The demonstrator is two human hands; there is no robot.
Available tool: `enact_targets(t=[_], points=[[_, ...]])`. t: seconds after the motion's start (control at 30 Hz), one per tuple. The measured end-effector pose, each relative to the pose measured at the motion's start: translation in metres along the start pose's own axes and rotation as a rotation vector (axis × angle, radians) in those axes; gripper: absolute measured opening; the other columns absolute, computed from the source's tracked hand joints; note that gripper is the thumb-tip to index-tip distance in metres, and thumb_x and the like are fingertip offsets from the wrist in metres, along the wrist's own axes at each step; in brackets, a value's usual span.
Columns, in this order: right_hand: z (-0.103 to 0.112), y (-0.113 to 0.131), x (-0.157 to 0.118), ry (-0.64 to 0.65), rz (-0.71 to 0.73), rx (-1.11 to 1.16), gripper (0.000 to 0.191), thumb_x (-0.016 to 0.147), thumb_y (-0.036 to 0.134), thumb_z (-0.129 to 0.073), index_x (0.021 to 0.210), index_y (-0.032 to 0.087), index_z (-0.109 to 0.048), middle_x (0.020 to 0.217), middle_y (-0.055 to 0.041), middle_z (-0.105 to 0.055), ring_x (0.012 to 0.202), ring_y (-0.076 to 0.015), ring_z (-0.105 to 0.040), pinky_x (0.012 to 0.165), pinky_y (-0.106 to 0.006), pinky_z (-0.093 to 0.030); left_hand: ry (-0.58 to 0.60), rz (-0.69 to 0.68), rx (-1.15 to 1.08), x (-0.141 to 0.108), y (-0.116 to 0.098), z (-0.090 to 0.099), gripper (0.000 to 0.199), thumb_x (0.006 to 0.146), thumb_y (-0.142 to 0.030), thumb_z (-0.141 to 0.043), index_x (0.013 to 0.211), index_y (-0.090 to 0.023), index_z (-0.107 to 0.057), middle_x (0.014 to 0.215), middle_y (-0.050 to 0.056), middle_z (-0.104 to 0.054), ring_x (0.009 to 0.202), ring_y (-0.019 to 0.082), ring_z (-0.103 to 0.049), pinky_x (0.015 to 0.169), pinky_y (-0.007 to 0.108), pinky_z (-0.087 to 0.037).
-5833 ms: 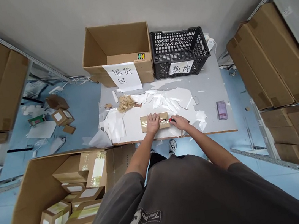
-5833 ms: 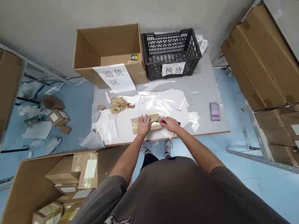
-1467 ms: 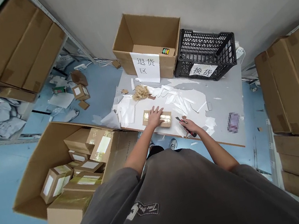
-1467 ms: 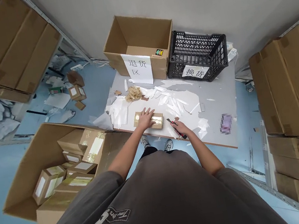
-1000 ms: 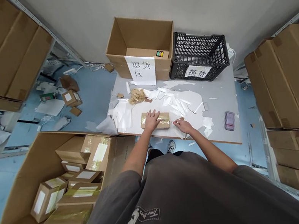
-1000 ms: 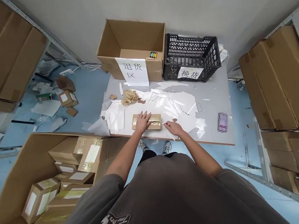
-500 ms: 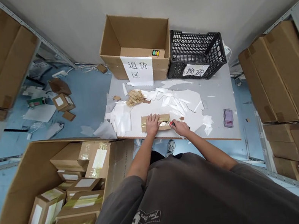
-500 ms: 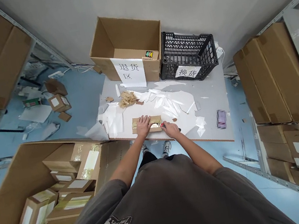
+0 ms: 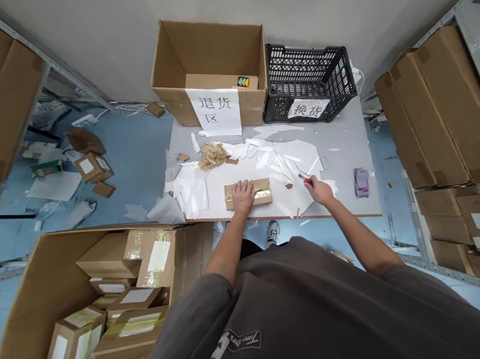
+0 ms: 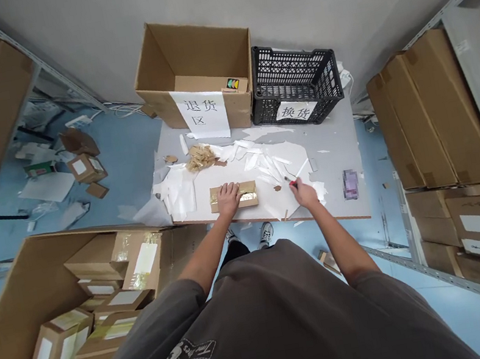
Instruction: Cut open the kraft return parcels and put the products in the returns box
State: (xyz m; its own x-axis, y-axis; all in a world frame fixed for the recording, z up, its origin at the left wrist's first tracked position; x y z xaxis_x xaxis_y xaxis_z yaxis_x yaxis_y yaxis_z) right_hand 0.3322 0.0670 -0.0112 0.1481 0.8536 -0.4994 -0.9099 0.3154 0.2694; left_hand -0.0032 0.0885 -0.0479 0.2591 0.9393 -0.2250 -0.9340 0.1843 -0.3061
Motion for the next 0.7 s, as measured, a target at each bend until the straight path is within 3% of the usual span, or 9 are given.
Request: enact_targets(t=[0.13,0.23,0.4,0.5,0.6,0.7], points=[[-0.047,0.057,-0.024,0.144,0.187,-0.087,0.029,0.116,0.052,-0.048,0.126,0.025,-0.055,0.109,-0.0118,-0.078,0.1,-0.0304,-0.072,0.076,-0.031,-0.04,-0.02,0.006,0.001,0.002,0.002,0.0,0.061,0.108,-0.045,-0.059,0.166,-0.028,-0.052,0.168,0.014,-0.056,0.161,0.035,-0.044,0.134,0.057,-0.031],[-0.076,0.095,-0.034,0.184,0.242,-0.082,0.029,0.117,0.051,-0.046,0.124,0.025,-0.056,0.109,-0.0114,-0.079,0.101,-0.0306,-0.072,0.077,-0.031,-0.04,-0.033,0.0,0.009,0.003,0.003,-0.002,0.057,0.111,-0.043,-0.053,0.165,-0.026,-0.054,0.167,0.014,-0.057,0.16,0.034,-0.046,0.134,0.055,-0.031],[-0.088,0.128,-0.02,0.18,0.282,-0.074,0.038,0.113,0.06,-0.053,0.126,0.025,-0.056,0.109,-0.0145,-0.079,0.102,-0.0336,-0.073,0.079,-0.033,-0.043,-0.047,0.007,0.011,0.001,0.005,-0.003,0.059,0.108,-0.044,-0.057,0.165,-0.029,-0.054,0.166,0.012,-0.059,0.158,0.034,-0.048,0.134,0.055,-0.031],[-0.067,0.099,0.0,0.108,0.173,-0.012,0.04,0.111,0.061,-0.057,0.128,0.026,-0.055,0.103,-0.0141,-0.078,0.1,-0.0327,-0.074,0.078,-0.033,-0.045,-0.048,0.014,0.014,0.0,0.005,-0.002,0.06,0.106,-0.045,-0.061,0.164,-0.029,-0.054,0.165,0.013,-0.06,0.158,0.035,-0.048,0.132,0.056,-0.033],[-0.029,0.028,0.014,0.0,-0.067,0.06,0.03,0.114,0.052,-0.053,0.124,0.023,-0.054,0.1,-0.0154,-0.077,0.096,-0.0317,-0.073,0.078,-0.033,-0.044,-0.039,0.012,0.005,-0.001,0.006,-0.003,0.057,0.108,-0.044,-0.058,0.163,-0.029,-0.056,0.165,0.013,-0.06,0.159,0.035,-0.047,0.132,0.056,-0.033],[-0.01,-0.01,0.015,-0.029,-0.069,0.036,0.023,0.114,0.046,-0.052,0.12,0.024,-0.054,0.101,-0.0141,-0.077,0.096,-0.0314,-0.072,0.079,-0.033,-0.044,-0.035,0.026,-0.004,-0.001,0.006,-0.005,0.055,0.11,-0.042,-0.056,0.163,-0.027,-0.056,0.166,0.014,-0.058,0.16,0.035,-0.045,0.133,0.056,-0.032]])
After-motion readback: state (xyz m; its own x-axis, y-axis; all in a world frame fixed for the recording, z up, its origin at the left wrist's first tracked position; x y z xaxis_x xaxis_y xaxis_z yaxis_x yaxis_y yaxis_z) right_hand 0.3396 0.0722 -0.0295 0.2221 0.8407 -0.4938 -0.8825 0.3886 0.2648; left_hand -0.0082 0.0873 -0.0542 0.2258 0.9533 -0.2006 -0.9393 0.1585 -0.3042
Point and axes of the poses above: each hand's wrist, its own x-axis towards the middle knuckle, its own z-axis out of the back of the hand, y = z × x, the point moved 9 cm from there along x, towards the middle knuckle
